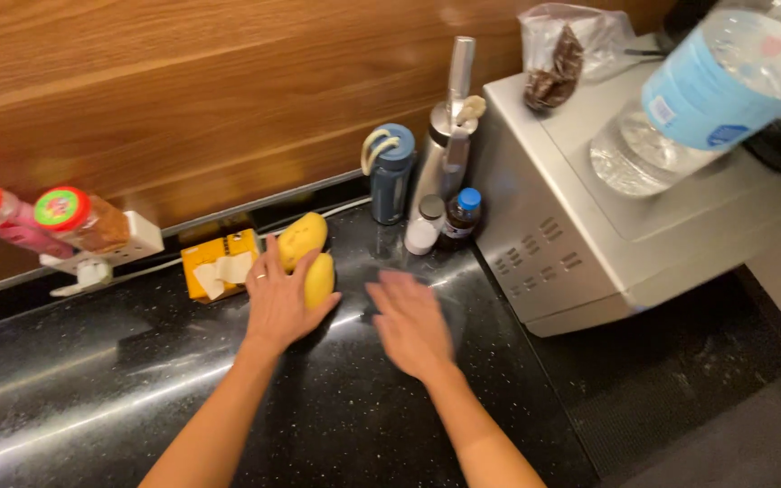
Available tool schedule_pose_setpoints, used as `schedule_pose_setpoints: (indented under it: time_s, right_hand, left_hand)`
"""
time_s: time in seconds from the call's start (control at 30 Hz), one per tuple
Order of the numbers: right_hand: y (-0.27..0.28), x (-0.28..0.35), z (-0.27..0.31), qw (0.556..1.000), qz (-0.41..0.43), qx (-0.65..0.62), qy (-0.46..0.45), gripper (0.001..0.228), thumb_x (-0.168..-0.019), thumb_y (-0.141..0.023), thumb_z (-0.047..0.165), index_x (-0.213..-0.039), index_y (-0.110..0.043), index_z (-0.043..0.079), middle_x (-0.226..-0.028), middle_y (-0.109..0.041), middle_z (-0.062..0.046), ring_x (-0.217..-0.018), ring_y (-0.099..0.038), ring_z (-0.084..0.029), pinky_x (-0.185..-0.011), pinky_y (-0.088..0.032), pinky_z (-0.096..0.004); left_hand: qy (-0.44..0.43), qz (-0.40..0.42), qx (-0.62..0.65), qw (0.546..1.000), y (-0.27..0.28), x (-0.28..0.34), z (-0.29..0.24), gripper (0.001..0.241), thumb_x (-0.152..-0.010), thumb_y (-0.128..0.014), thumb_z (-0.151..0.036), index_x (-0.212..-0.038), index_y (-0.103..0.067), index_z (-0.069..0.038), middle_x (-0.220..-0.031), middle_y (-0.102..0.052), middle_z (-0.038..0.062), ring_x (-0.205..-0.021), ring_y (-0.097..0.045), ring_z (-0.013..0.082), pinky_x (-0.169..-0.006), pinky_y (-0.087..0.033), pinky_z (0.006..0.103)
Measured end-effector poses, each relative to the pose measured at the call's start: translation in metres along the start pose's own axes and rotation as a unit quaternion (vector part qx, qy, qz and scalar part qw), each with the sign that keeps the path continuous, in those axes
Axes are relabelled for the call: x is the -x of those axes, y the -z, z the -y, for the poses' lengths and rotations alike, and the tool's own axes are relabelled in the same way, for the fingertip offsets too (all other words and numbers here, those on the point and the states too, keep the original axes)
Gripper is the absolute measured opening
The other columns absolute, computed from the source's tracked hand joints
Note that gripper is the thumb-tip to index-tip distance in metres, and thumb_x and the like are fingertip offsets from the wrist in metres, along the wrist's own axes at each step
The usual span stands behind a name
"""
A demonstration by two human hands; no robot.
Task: Clean and wipe the countertops in the kitchen area.
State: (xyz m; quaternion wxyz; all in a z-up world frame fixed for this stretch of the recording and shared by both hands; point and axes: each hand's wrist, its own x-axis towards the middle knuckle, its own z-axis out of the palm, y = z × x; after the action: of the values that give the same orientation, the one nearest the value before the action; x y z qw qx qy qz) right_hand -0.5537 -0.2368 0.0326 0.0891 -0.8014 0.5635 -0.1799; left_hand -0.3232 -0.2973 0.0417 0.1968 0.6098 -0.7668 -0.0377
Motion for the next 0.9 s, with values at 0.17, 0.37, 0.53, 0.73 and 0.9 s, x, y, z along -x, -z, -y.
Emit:
schedule_pose_setpoints:
  time_s: [0.17,0.37,0.53,0.73,0.9]
  right_hand:
    - [0.011,0.088,-0.033,0.979,-0.083,0.104,-0.152,0.058,-0.1,-0.045,0.033,-0.153,-0.041,0.012,-0.161,-0.039,-0.015,-0.15,-0.031,-0.037,-0.115,-0.025,-0.059]
    - [-0.04,0.108,0.04,0.973,-0.049,0.165,-0.152,0.069,-0.093,-0.043,0.037,-0.156,-0.026,0.014,-0.166,-0.018,-0.014,-0.152,-0.015,-0.038,-0.117,-0.015,-0.065]
    - [-0.051,0.061,0.111,0.996,0.073,0.04,0.014,0.069,-0.095,-0.048,0.032,-0.155,-0.028,0.005,-0.164,-0.02,-0.02,-0.155,-0.014,-0.042,-0.12,-0.012,-0.062]
    - [-0.097,0.006,0.137,0.982,0.002,-0.068,0.178,0.065,-0.096,-0.055,0.025,-0.157,-0.04,0.005,-0.166,-0.035,-0.016,-0.154,-0.027,-0.034,-0.121,-0.017,-0.056]
    - [-0.129,-0.001,0.137,0.992,-0.014,-0.082,0.097,0.067,-0.092,-0.058,0.022,-0.155,-0.04,0.005,-0.165,-0.037,-0.016,-0.152,-0.031,-0.033,-0.122,-0.02,-0.054]
  left_hand:
    - [0.058,0.019,-0.014,0.998,0.0,-0.006,-0.011,0.075,-0.067,-0.08,-0.059,-0.134,-0.061,-0.03,-0.146,-0.035,0.032,-0.131,-0.038,0.0518,-0.108,-0.025,0.0614]
    - [0.052,-0.028,0.009,0.998,-0.014,-0.011,-0.009,0.071,-0.061,-0.083,-0.054,-0.126,-0.067,-0.028,-0.135,-0.043,0.032,-0.129,-0.043,0.0456,-0.108,-0.024,0.0586]
    - [0.091,0.028,0.043,0.995,0.001,-0.019,-0.029,0.07,-0.059,-0.083,-0.046,-0.124,-0.068,-0.029,-0.122,-0.05,0.022,-0.115,-0.049,0.0402,-0.105,-0.028,0.0556]
    - [0.03,0.033,0.098,0.994,-0.033,-0.031,-0.081,0.067,-0.061,-0.081,-0.047,-0.124,-0.068,-0.027,-0.122,-0.052,0.02,-0.115,-0.051,0.0361,-0.102,-0.035,0.0515]
    - [0.057,-0.007,0.091,0.994,0.009,-0.031,-0.093,0.109,-0.048,-0.085,-0.074,-0.142,-0.061,-0.024,-0.136,-0.044,0.035,-0.125,-0.039,0.0563,-0.101,-0.024,0.0692]
